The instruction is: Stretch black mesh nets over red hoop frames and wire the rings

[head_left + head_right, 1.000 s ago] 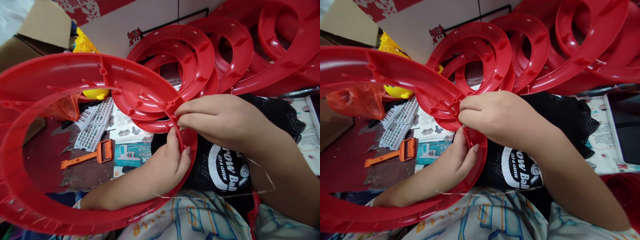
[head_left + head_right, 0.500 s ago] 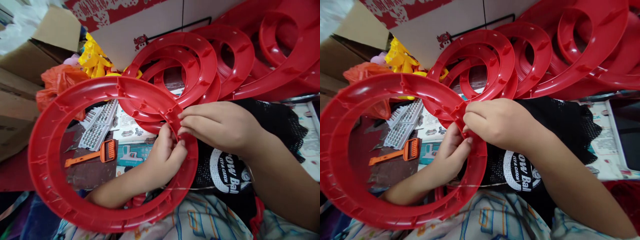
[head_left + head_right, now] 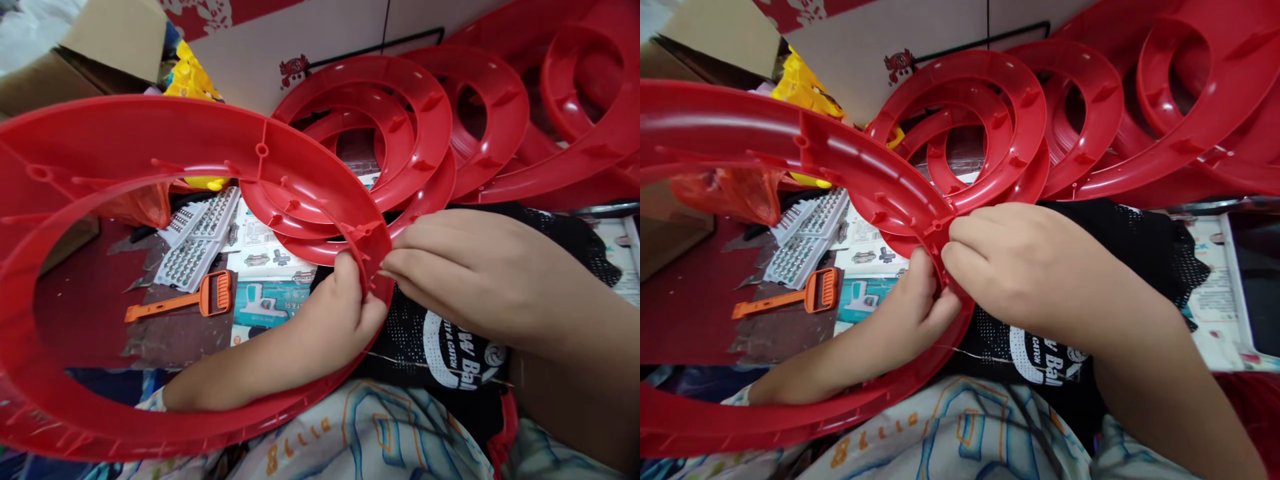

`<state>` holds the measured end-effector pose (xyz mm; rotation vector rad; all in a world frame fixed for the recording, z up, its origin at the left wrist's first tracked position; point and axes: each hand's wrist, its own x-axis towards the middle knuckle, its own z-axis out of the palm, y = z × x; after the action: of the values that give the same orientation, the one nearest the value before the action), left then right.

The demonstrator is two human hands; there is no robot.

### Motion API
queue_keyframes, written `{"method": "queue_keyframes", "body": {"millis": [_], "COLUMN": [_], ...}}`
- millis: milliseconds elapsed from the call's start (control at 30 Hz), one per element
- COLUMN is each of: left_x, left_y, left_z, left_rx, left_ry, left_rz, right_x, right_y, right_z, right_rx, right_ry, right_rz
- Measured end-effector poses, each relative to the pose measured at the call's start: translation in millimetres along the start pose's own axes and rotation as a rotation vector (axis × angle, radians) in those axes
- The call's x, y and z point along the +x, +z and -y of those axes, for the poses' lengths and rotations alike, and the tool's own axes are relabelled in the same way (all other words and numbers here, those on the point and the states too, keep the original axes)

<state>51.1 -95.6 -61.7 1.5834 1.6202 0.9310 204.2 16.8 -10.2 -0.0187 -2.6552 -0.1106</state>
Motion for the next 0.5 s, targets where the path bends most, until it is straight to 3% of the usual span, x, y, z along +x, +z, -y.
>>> {"method": "queue_keyframes", "body": {"millis": [267,500], "left_x": [-0.6,-2.0], "left_y": [0.6,0.2], "left_z": [-4.1,-8.0], "left_rx": [0.073,0.010], "left_ry": [-0.020,-0.047], "left_rz": [0.051,0.141], "right_x": [8.3,11.0], "right_y": [-3.3,3.4], "right_z": [1.4,-4.7], "right_rx": [0.091,0.008], "right_ry": [0.110,0.070], "right_rz": [0.038,0.050]}}
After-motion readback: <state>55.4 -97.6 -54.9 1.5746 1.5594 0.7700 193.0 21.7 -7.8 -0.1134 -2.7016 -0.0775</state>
